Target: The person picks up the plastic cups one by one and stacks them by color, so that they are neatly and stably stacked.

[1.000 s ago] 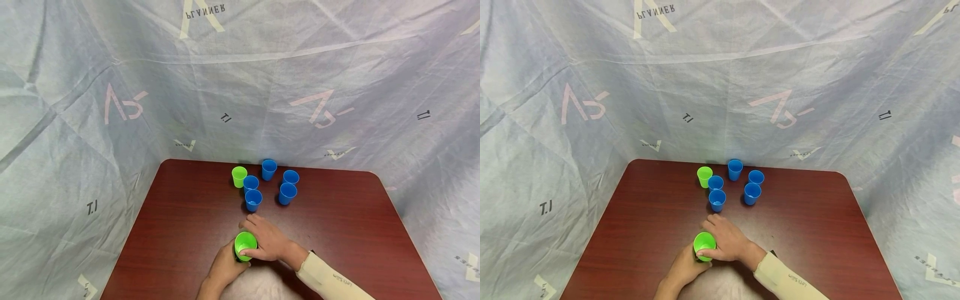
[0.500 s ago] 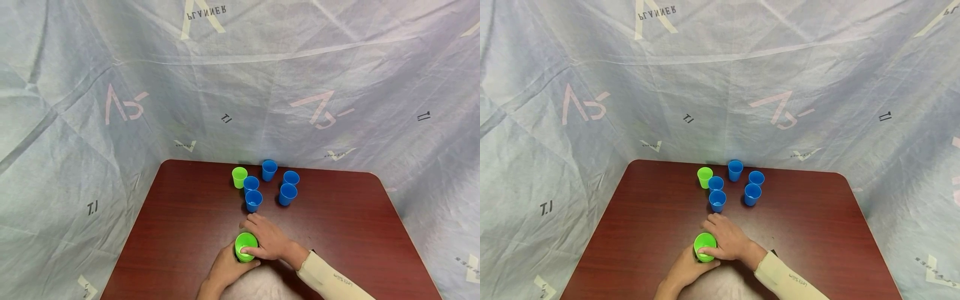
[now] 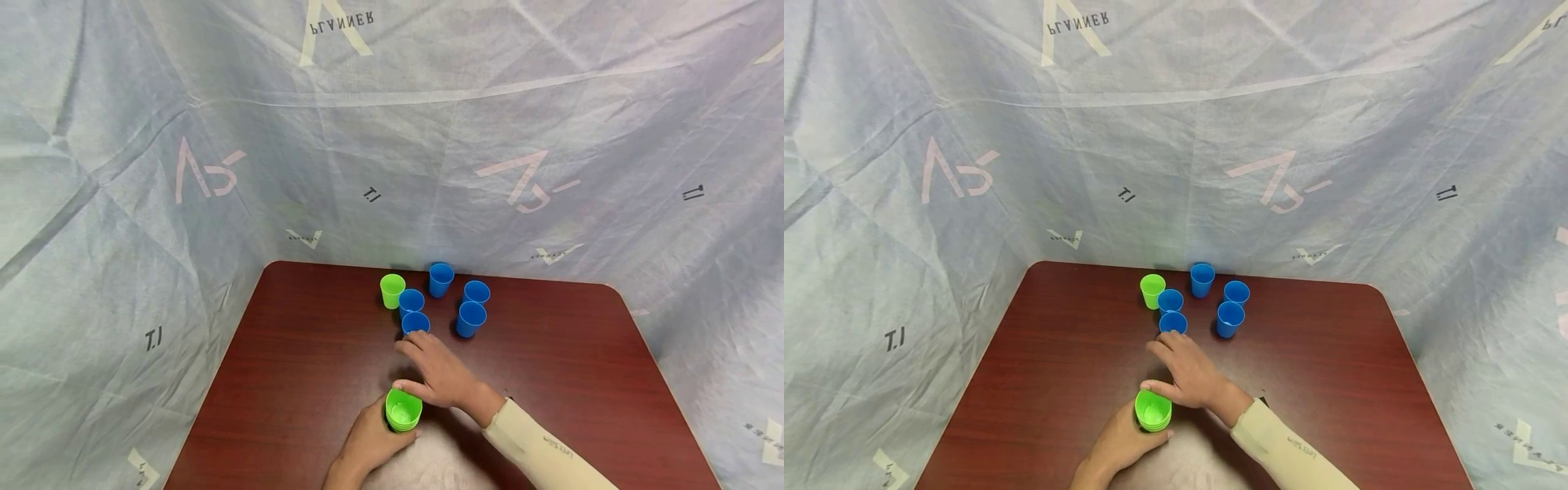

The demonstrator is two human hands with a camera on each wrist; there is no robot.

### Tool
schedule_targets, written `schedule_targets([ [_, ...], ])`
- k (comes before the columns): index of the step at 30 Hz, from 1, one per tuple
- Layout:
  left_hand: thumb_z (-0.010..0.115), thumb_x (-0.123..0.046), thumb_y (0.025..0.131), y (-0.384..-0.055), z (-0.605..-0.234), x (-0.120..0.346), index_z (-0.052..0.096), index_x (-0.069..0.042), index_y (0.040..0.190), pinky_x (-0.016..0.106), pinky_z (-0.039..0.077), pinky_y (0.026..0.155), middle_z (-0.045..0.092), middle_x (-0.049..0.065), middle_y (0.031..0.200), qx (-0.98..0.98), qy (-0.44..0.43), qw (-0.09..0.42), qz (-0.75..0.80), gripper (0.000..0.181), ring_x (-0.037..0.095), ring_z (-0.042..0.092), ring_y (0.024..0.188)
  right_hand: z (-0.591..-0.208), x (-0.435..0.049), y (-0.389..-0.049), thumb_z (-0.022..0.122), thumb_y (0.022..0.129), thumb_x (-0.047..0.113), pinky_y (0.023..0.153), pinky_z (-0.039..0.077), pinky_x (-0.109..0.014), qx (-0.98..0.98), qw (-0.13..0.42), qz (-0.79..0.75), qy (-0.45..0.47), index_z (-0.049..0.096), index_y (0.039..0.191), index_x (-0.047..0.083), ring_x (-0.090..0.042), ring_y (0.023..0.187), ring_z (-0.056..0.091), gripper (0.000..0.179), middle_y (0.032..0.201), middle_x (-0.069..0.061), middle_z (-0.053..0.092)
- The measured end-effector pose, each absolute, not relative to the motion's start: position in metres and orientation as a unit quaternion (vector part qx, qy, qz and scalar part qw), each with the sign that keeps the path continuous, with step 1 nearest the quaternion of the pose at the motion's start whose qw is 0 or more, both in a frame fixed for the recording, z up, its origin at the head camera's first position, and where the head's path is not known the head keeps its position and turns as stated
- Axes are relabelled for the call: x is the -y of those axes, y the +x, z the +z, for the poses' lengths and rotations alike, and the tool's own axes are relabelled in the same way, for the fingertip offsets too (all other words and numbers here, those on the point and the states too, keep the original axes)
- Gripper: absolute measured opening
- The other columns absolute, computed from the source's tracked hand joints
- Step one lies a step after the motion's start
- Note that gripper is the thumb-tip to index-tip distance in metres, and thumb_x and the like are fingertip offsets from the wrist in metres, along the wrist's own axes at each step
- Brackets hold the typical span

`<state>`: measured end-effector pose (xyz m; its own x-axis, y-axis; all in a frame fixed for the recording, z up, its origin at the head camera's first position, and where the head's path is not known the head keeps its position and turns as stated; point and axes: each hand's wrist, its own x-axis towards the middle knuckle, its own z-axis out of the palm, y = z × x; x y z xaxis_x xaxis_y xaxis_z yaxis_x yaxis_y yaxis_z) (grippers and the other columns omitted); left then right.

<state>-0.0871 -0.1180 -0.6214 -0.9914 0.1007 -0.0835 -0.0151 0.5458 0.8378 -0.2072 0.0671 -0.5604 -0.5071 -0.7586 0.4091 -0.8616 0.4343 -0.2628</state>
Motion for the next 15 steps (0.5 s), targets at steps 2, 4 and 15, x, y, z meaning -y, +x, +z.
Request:
schedule_targets([
  [2, 0.094, -0.042, 0.076, -0.087, -0.622, 0.118, 0.067, -0.021, 0.132, 0.036, 0.058, 0.091, 0.077, -0.007, 0.115, -0.879, 0.023, 0.057, 0.473, 0.066, 0.009, 0.071, 0.105, -0.559, -0.066, -0.21, 0.045, 0.106, 0.066, 0.098, 0.052, -0.036, 0.844, 0.111, 0.224, 0.474, 0.057, 0.138, 0.014, -0.014, 0.111, 0.055, 0.063, 0.126, -0.001, 0.061],
  [4, 0.095, -0.042, 0.075, -0.086, -0.621, 0.118, 0.067, -0.019, 0.132, 0.036, 0.058, 0.093, 0.078, -0.006, 0.116, -0.88, 0.023, 0.051, 0.472, 0.067, 0.01, 0.071, 0.106, -0.558, -0.065, -0.213, 0.048, 0.105, 0.065, 0.1, 0.052, -0.037, 0.848, 0.11, 0.226, 0.466, 0.057, 0.138, 0.014, -0.015, 0.113, 0.056, 0.061, 0.127, -0.001, 0.06],
  [15, 0.094, -0.042, 0.077, -0.087, -0.623, 0.118, 0.064, -0.018, 0.138, 0.041, 0.058, 0.098, 0.077, -0.002, 0.124, -0.875, 0.023, 0.064, 0.48, 0.072, 0.016, 0.073, 0.114, -0.55, -0.057, -0.229, 0.047, 0.105, 0.067, 0.112, 0.051, -0.044, 0.871, 0.1, 0.229, 0.423, 0.06, 0.141, 0.01, -0.021, 0.125, 0.059, 0.069, 0.136, -0.004, 0.06],
])
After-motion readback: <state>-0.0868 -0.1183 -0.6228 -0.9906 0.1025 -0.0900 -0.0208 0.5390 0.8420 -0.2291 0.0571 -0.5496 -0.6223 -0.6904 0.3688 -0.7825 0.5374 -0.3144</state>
